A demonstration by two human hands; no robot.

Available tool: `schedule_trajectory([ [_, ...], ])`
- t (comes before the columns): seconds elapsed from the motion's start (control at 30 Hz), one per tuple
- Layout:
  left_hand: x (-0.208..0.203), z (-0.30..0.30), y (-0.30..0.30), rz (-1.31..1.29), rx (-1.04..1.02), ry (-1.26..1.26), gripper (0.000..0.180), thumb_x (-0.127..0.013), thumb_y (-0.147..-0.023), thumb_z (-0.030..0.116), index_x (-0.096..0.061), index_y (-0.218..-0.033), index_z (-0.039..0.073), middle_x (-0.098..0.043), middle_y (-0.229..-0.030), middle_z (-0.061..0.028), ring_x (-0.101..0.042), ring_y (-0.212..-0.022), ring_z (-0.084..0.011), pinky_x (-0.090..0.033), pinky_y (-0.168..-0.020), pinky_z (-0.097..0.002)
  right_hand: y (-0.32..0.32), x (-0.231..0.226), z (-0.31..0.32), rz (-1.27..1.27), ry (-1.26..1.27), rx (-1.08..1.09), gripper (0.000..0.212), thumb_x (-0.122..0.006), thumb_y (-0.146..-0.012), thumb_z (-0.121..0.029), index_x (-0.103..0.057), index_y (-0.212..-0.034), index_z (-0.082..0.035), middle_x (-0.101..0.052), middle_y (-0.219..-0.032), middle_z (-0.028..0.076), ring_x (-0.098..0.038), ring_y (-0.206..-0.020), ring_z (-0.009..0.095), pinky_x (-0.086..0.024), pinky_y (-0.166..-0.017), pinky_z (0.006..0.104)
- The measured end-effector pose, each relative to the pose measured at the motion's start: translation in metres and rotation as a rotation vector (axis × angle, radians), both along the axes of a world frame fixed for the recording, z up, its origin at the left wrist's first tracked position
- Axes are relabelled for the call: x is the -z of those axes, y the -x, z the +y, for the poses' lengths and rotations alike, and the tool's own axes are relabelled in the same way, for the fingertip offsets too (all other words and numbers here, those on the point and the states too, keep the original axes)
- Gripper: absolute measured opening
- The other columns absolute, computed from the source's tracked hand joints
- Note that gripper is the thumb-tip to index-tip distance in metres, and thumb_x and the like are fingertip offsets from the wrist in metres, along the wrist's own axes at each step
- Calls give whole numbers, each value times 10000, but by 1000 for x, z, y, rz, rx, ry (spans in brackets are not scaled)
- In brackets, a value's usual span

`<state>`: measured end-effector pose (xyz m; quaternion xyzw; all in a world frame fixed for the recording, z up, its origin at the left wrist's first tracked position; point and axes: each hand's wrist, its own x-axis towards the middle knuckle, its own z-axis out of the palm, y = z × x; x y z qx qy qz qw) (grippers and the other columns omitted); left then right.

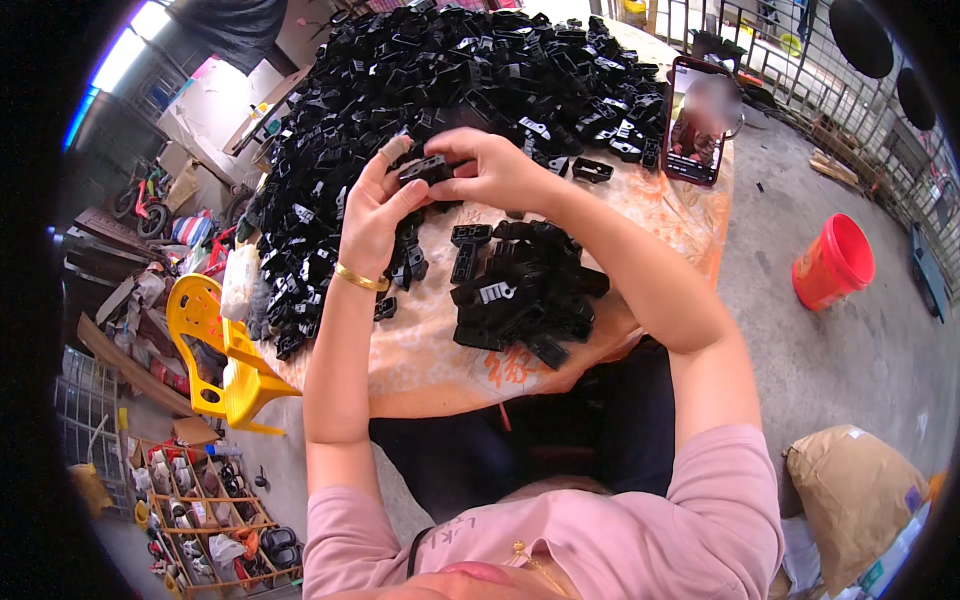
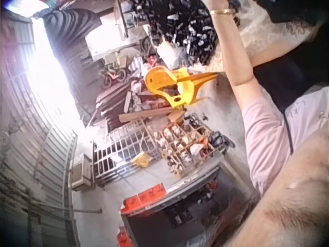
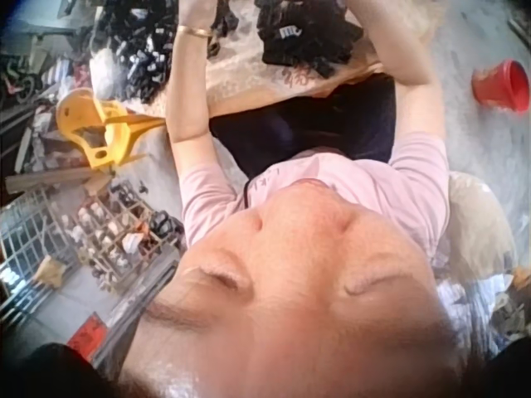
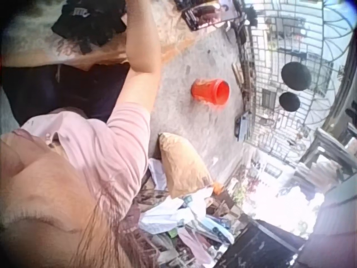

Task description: The person assembles plastic components by taking pieces from a pile, fitting them together by hand, and placing the assembled parts onto the table.

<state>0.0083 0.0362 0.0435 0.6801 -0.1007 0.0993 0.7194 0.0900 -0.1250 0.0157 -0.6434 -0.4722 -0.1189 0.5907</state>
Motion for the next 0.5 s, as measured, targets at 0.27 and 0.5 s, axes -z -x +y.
schedule_trajectory([
  [0.27,-8,-4,9,-136,-8,-205,500,-640,-755,-45,-453,-1218,-19,-612,-965,-60,-571,-913,-109,-471,-790,-228,-10,-13,-20,460,138,-396,306,-675,-812,-225,-651,-1026,-8,-667,-859,58,-600,-747,88,-491,-713,229],
  [0.5,0,-15,16,-166,500,-709,334,-718,-699,86,-634,-1022,63,-613,-984,-48,-553,-928,-134,-450,-808,-280,-54,-2,-53,103,371,334,410,-598,-813,-444,-674,-936,-60,-668,-806,97,-647,-744,168,-508,-672,289],
])
